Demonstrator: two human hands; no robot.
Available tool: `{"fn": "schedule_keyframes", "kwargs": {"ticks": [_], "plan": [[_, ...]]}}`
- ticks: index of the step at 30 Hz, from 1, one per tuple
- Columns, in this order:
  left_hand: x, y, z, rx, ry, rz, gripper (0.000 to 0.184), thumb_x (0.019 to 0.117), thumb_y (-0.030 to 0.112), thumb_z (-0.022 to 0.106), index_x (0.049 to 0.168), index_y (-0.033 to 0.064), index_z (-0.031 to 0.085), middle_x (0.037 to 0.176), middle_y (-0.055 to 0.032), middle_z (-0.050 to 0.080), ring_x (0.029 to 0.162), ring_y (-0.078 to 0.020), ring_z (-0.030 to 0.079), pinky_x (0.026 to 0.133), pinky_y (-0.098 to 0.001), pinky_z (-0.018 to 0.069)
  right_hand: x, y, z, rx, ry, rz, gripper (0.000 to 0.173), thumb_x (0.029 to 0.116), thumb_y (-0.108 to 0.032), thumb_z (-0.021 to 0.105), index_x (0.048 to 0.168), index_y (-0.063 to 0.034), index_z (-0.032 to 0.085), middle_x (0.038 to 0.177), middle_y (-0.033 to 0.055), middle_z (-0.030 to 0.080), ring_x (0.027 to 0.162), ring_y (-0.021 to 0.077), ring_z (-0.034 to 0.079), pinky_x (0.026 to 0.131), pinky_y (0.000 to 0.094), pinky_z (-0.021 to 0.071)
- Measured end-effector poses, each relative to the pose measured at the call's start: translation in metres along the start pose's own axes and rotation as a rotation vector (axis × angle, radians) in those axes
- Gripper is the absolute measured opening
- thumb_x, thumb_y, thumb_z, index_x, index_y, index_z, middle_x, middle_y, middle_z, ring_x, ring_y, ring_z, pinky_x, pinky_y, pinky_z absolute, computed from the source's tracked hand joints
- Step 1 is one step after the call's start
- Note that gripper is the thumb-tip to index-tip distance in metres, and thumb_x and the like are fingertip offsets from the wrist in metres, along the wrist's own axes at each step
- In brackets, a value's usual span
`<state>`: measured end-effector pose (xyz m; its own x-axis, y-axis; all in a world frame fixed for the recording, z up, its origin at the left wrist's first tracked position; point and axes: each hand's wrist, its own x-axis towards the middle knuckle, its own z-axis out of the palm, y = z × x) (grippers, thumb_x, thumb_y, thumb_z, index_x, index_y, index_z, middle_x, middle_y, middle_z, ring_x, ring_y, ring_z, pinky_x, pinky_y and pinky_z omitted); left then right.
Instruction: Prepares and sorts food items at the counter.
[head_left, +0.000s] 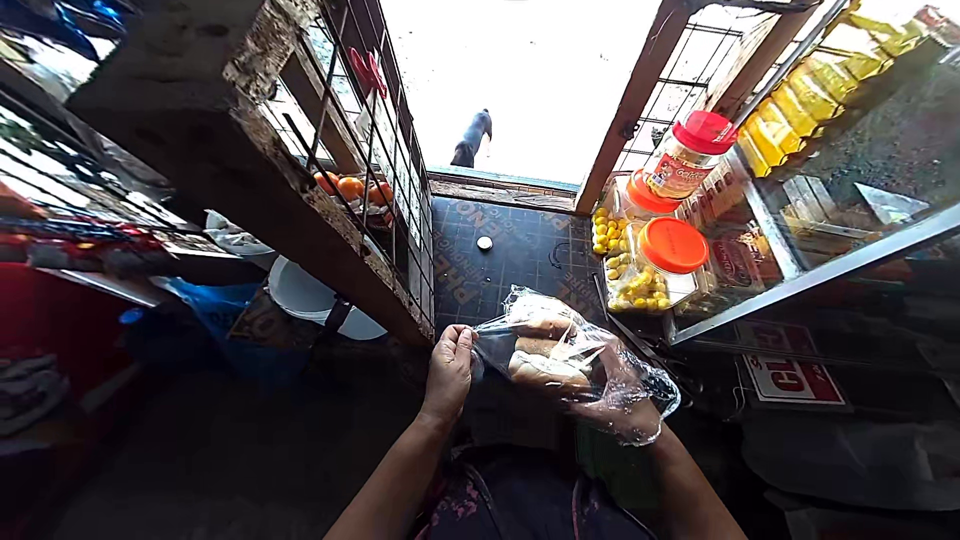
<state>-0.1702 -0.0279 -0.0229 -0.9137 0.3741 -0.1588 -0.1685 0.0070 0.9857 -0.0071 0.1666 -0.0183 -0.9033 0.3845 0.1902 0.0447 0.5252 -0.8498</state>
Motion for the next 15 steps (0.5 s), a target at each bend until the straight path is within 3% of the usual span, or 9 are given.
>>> {"fn": "schedule_keyframes", "kwargs": {"ticks": [2,3,5,7,9,11,13,15], "plan": [[0.004,0.0,0.0,0.077,0.033,0.049,0.016,0.1081,0.01,0.044,0.102,0.0045,0.057,0.067,0.0054,0.049,0.05,-0.0012,0.043,0.049,-0.0159,0.0372,0.015,0.006,0.004,-0.084,0.03,-0.036,0.09,0.0654,-0.039,0.091,0.134,0.0086,0.057,0.131,0.0228,0.063,0.123,0.0255,0.061,0.109,0.0401,0.0481],[0.005,-0.001,-0.001,0.168,0.043,0.112,0.013,0.1071,0.012,0.047,0.11,0.0047,0.057,0.067,0.0052,0.05,0.051,-0.0012,0.044,0.05,-0.017,0.0388,0.025,0.006,0.008,-0.109,0.037,-0.041,0.085,0.0666,-0.038,0.091,0.131,0.0082,0.059,0.128,0.0219,0.065,0.121,0.0254,0.062,0.108,0.0401,0.0486],[0.002,-0.002,-0.005,0.427,0.036,0.346,0.032,0.1033,0.017,0.052,0.133,0.0056,0.056,0.066,0.0065,0.048,0.054,-0.0003,0.044,0.055,-0.0191,0.041,0.045,0.005,0.017,-0.146,0.028,-0.048,0.081,0.0688,-0.039,0.09,0.13,0.0062,0.061,0.127,0.021,0.066,0.121,0.0264,0.062,0.109,0.0417,0.0475],[0.003,0.001,-0.006,0.618,-0.055,0.538,0.043,0.1008,0.017,0.05,0.142,0.0078,0.058,0.062,0.0037,0.047,0.051,-0.005,0.042,0.052,-0.0241,0.0407,0.056,0.001,0.02,-0.153,-0.003,-0.049,0.084,0.07,-0.039,0.09,0.135,0.0039,0.059,0.132,0.0196,0.064,0.126,0.0265,0.059,0.113,0.0432,0.044],[0.004,0.01,-0.003,0.823,-0.195,0.459,0.048,0.1017,0.017,0.042,0.149,0.0154,0.054,0.065,-0.0061,0.056,0.057,-0.0195,0.053,0.059,-0.0397,0.0475,0.048,0.005,0.017,-0.121,0.0,-0.076,0.084,0.0698,-0.036,0.09,0.136,0.0048,0.059,0.133,0.0196,0.064,0.128,0.0256,0.059,0.114,0.0424,0.0431],[0.012,0.024,0.002,0.981,-0.334,0.209,0.049,0.1054,0.017,0.037,0.153,0.02,0.05,0.089,-0.0193,0.07,0.084,-0.0366,0.067,0.08,-0.0558,0.0518,0.033,0.01,0.008,-0.065,0.039,-0.069,0.085,0.068,-0.034,0.091,0.134,0.0081,0.059,0.133,0.0213,0.063,0.127,0.0238,0.058,0.114,0.0378,0.0438],[0.02,0.034,0.01,1.074,-0.4,0.03,0.046,0.107,0.019,0.037,0.149,0.0207,0.055,0.109,-0.0206,0.072,0.105,-0.0391,0.068,0.093,-0.0589,0.0491,0.016,0.014,-0.007,0.037,0.09,0.0,0.088,0.0658,-0.031,0.092,0.136,0.009,0.056,0.134,0.0199,0.063,0.126,0.0185,0.06,0.111,0.0325,0.0472],[0.02,0.038,0.014,1.087,-0.421,-0.037,0.043,0.1073,0.022,0.038,0.145,0.0173,0.058,0.111,-0.0201,0.071,0.108,-0.0382,0.066,0.094,-0.059,0.0479,-0.002,0.013,-0.022,0.126,0.136,0.118,0.091,0.0634,-0.024,0.092,0.139,0.0087,0.053,0.137,0.0198,0.06,0.126,0.0165,0.06,0.107,0.0295,0.051]]}}
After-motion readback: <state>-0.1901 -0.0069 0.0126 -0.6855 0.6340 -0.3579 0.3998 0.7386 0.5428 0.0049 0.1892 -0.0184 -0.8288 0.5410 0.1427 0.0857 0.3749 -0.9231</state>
